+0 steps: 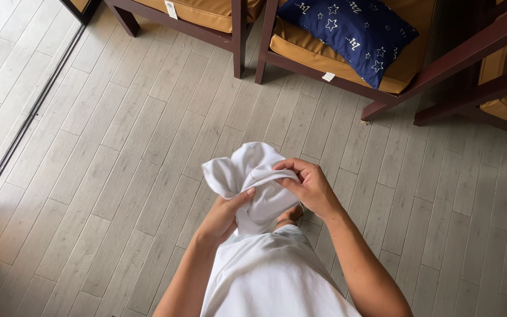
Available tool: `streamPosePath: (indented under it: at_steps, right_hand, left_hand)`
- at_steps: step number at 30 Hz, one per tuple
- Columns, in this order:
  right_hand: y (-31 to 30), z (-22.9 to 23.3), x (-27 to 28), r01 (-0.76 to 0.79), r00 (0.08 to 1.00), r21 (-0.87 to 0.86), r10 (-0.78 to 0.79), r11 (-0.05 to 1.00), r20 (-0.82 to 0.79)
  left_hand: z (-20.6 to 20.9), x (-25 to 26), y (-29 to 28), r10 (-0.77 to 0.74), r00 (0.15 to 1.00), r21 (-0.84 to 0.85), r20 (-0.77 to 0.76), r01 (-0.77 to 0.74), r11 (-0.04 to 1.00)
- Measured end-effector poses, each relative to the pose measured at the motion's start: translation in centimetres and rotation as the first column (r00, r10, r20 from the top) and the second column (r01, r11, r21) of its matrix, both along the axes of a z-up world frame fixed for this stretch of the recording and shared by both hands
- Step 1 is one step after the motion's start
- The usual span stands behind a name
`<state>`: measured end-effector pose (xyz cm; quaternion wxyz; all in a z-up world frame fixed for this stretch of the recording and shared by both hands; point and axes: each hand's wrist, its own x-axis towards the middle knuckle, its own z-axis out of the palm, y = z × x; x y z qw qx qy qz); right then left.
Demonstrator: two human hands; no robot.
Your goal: Removing a pillowcase from a pillow, folding it, and storing it in a cupboard.
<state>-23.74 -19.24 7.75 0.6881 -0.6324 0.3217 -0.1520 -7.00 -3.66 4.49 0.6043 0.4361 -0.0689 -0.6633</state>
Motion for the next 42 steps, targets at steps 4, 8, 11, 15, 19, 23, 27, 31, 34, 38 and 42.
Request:
streamPosePath:
  at_steps: [4, 8, 11, 15, 19, 23, 27, 31, 34, 38, 42]
  right_hand:
    - [0.1, 0.0, 0.5, 0.037, 0.991, -0.036, -0.032, 0.999, 0.133]
    - [-1.1, -1.1, 0.5, 0.033, 0.998, -0.173, -0.041, 0.984, -0.042]
    - [-1.5, -0.7, 0.6, -0.012, 0.999, -0.054, 0.009, 0.998, -0.048]
    - [-1.0, -0.1, 0.2, 0.012, 1.000, -0.159, -0.015, 0.987, -0.019]
    - [1.8, 4.2, -0.5, 0.106, 0.993, -0.765, -0.022, 0.636, 0.119]
    - [4.0, 2.4, -0.7, -0.013, 0.984, -0.656, 0.128, 0.755, 0.127]
    - [3.6, 0.0, -1.0, 0.092, 0.975, -0.578, 0.045, 0.811, 0.218]
    - [2.9, 1.0, -0.8, 0.178, 0.968, -0.040, -0.168, 0.983, 0.186]
    - [2.7, 0.3, -1.1, 0.121, 0.984, -0.065, -0.111, 0.990, 0.139]
    - [2.8, 1.6, -0.1, 0.017, 0.930, -0.227, 0.068, 0.974, 0.361]
    - [2.6, -2.1, -1.6, 0.042, 0.998, -0.201, -0.049, 0.979, -0.030]
  left_hand:
    - [-1.0, -1.1, -0.1, -0.051, 0.991, 0.103, -0.126, 0.064, 0.993]
    - [0.8, -1.1, 0.2, 0.015, 0.946, -0.057, -0.323, -0.035, 0.998]
    - [0.7, -1.6, 0.8, 0.029, 0.937, -0.136, -0.347, -0.081, 0.987]
    - [1.9, -2.1, 1.1, 0.047, 0.973, -0.069, -0.224, -0.064, 0.996]
    - [0.1, -2.3, 0.6, 0.118, 0.968, -0.115, -0.221, -0.146, 0.983]
    - [-1.2, -2.7, 0.1, 0.163, 0.943, -0.135, -0.291, -0.209, 0.968]
    - [1.8, -2.4, -0.6, 0.150, 0.953, -0.112, -0.265, -0.185, 0.976]
    - [2.4, -2.1, -0.6, 0.129, 0.966, -0.103, -0.226, -0.155, 0.982]
    - [1.9, -2.1, -0.6, 0.169, 0.957, -0.124, -0.235, -0.201, 0.972]
    - [2.3, -2.0, -0.6, 0.209, 0.945, -0.088, -0.250, -0.238, 0.967]
    - [0.6, -1.8, -0.2, 0.167, 0.969, -0.029, -0.181, -0.175, 0.984]
